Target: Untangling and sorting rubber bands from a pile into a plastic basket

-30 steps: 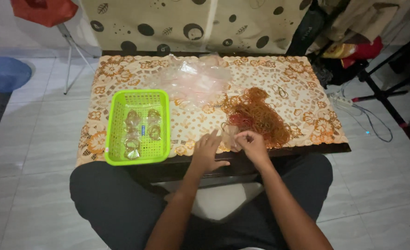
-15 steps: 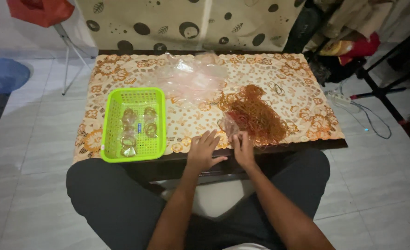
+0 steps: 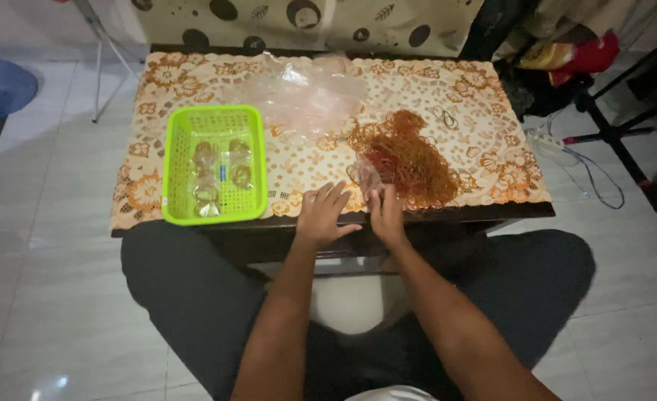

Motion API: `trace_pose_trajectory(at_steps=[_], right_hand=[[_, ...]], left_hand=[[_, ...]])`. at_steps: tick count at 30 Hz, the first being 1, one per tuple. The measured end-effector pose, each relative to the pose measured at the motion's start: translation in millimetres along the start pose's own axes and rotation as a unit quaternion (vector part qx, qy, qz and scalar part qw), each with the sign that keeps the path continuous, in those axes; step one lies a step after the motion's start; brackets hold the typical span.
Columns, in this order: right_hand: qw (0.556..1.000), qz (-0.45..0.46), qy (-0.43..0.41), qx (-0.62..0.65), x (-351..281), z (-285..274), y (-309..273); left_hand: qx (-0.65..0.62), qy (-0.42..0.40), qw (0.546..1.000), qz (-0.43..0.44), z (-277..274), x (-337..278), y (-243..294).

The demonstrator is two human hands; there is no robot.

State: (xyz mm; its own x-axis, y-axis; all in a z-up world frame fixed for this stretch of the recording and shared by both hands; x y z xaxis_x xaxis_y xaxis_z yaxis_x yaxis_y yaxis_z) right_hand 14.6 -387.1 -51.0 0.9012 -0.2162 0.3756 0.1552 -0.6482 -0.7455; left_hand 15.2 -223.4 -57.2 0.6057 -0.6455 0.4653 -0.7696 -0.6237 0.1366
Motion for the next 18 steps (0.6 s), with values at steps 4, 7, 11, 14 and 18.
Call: trace_pose_trajectory(at_steps=[4,7,11,14,18], right_hand=[[1.000,-0.004,-0.001,0.020,2.2,-2.8,1.5],[1.000,-0.002,-0.003,0.027,3.0,-3.2,-1.5],[0.999,0.020,0.009,0.035,0.0,-0.2,11.4],[0.998,0.038,0.021,0.045,1.6,3.0,41.8],[0.993,0.070,0.031,0.090,12.2,16.0,56.2]], left_hand=[[-0.010,-0.026,1.000,-0.006,6.1,1.1,-0.8],[-0.007,-0.048,0.999,-0.016,8.1,1.8,-4.1],[-0.015,-0.053,0.998,-0.012,6.1,-0.4,-1.0],[-0.024,-0.052,0.998,-0.014,16.9,0.3,-0.1],[-0.059,-0.098,0.993,-0.034,12.7,3.8,-5.8]])
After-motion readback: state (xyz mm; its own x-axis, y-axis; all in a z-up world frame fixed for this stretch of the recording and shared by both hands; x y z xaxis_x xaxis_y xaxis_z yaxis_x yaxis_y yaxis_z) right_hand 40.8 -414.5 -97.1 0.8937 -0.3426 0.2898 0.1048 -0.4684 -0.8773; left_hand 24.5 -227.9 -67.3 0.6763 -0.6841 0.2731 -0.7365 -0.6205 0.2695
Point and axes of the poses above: each hand's wrist, its own x-axis towards the middle knuckle, its own z-axis out of the palm, y = z × x, the point moved 9 cm from there along x, towards the middle knuckle, and after that the axes turned 12 degrees about z, right-handed, at the moved point
